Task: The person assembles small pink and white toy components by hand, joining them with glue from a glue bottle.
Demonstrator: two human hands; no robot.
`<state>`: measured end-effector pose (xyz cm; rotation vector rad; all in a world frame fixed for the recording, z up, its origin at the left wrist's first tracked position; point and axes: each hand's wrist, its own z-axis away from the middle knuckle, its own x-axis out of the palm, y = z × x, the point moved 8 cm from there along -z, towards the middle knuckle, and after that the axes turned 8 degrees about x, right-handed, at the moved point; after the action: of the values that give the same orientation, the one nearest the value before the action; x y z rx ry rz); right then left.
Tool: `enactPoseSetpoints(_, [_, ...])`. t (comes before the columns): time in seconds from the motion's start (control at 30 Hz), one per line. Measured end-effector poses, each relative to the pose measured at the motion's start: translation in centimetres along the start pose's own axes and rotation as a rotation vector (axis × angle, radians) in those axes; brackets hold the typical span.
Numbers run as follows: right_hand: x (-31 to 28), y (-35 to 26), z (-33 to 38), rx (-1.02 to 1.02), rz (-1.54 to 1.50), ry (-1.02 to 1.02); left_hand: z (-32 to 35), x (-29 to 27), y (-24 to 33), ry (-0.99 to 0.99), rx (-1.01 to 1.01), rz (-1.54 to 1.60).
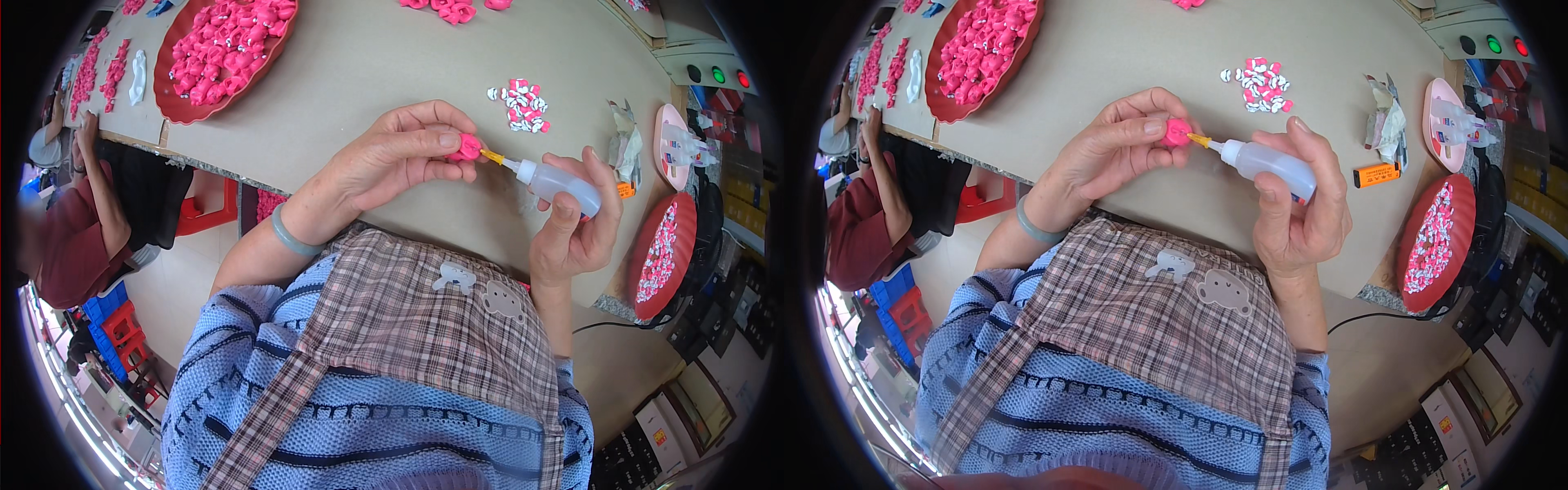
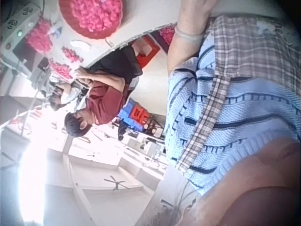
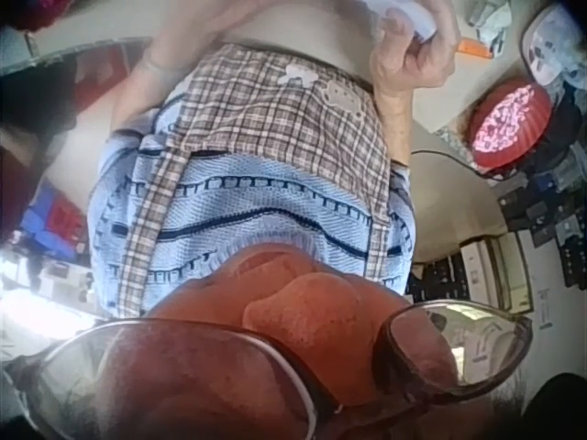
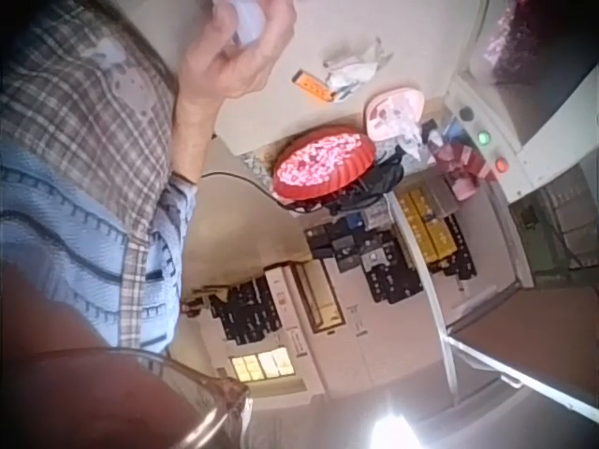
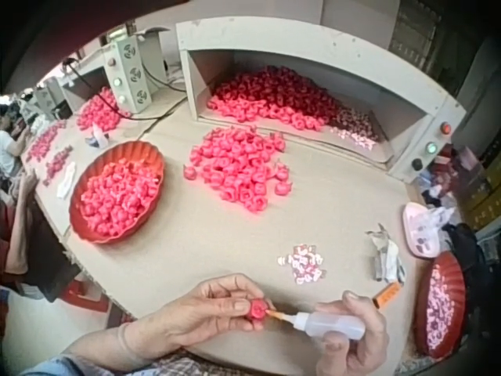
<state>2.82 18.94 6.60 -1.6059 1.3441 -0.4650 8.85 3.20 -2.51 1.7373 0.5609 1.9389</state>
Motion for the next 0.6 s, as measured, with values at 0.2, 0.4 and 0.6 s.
enactPoseSetpoints(0.2, [0.08, 0.14, -0.01, 0.009, 0.014, -0.001, 0.07, -0.01, -0.04, -0.012, -0.013, -0.006])
enactPoseSetpoints(0.4, [0.09, 0.16, 0.05, 0.01, 0.025, -0.005, 0.03, -0.17, 0.12, -0.025, -0.009, -0.026])
enactPoseSetpoints(0.6, [0.34, 0.2, 0.11, 0.039, 0.049, -0.01, -0.1, -0.3, 0.62, -0.002, 0.058, -0.026])
